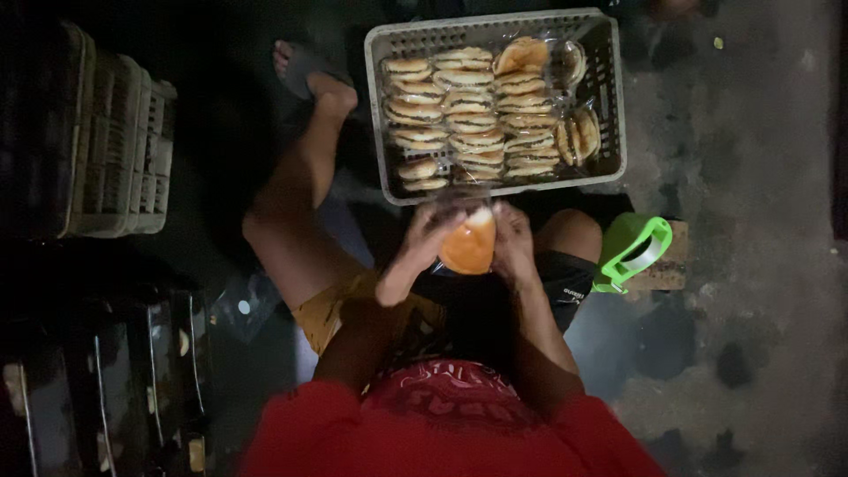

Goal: The person places bread items into individual plastic bags and then puts them into a crate.

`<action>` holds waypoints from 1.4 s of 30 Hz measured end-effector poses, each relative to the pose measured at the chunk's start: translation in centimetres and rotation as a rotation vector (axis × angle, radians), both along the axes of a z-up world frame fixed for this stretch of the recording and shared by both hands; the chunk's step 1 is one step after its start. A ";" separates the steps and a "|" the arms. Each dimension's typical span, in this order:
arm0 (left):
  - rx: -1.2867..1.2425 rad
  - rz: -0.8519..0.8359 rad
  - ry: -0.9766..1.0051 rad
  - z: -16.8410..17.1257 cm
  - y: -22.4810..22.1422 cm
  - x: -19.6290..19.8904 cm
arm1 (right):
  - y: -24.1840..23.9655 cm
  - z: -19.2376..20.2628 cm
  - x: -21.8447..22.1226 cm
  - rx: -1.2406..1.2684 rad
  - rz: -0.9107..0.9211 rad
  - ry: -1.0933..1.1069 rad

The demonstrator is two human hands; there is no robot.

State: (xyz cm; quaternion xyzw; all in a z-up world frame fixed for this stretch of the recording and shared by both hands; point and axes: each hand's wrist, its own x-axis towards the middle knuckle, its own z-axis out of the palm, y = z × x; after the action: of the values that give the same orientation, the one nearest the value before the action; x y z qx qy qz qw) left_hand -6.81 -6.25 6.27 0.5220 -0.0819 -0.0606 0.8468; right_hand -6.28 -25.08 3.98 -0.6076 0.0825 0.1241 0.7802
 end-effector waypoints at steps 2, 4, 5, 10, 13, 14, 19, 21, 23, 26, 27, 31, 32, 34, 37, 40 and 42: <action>0.063 -0.046 -0.074 -0.2 0.5 -0.1 | 0.6 -0.4 -0.8 0.164 0.139 0.145; 0.212 -0.055 -0.060 -0.6 0.9 0.3 | 0.7 0.6 -0.8 -0.078 0.042 -0.098; 0.199 -0.018 0.010 -0.6 0.5 0.3 | 0.9 1.6 -0.6 -0.199 -0.006 -0.221; 0.166 0.153 0.004 0.9 -0.3 0.3 | 1.5 6.5 -0.2 -0.169 -0.016 -0.447; 0.155 -0.009 0.167 1.2 0.6 1.5 | 1.0 6.9 0.2 -0.098 0.017 -0.396; 0.192 0.030 0.124 1.3 0.4 1.6 | 0.8 6.7 -0.1 -0.056 0.049 -0.358; 0.507 0.095 -0.090 2.7 -1.2 0.7 | 1.1 4.9 0.2 0.023 -0.131 -0.207; 0.656 0.095 0.121 2.5 -2.0 0.8 | 1.3 4.8 -0.2 -0.050 -0.190 -0.237; 0.652 0.149 0.212 2.0 -2.7 -0.1 | 1.4 4.9 -0.9 -0.214 -0.242 -0.324; 0.480 0.285 0.143 2.5 -3.1 0.6 | 1.2 6.0 -1.1 -0.384 -0.185 -0.283; 0.467 0.305 0.151 3.1 -3.2 0.5 | 1.1 6.6 -0.9 -0.427 -0.132 -0.349; 0.194 0.328 0.135 5.5 -3.0 -0.4 | 1.2 8.9 -0.1 -0.594 -0.019 -0.463; 0.272 0.357 0.087 5.7 -3.1 -0.4 | 1.3 9.0 -0.2 -0.634 -0.015 -0.454; 0.429 0.412 -0.013 5.5 -3.3 -0.1 | 0.9 8.8 -0.2 -0.607 -0.070 -0.473; 0.728 0.285 -0.277 4.5 -1.8 1.0 | 0.8 7.7 -0.1 -0.404 -0.142 -0.423; 0.464 0.322 -0.059 3.5 -3.3 0.0 | 1.3 6.7 -0.2 -0.229 -0.225 -0.394; 0.338 0.352 0.200 3.0 -4.8 -0.5 | 2.1 6.2 -0.5 -0.142 -0.303 -0.417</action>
State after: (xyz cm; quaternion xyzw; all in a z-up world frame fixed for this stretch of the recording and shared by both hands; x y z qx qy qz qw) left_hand -7.27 -11.04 9.30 0.6538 0.1054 0.0236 0.7489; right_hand -6.79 -22.96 10.15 -0.6539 0.0183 -0.1282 0.7454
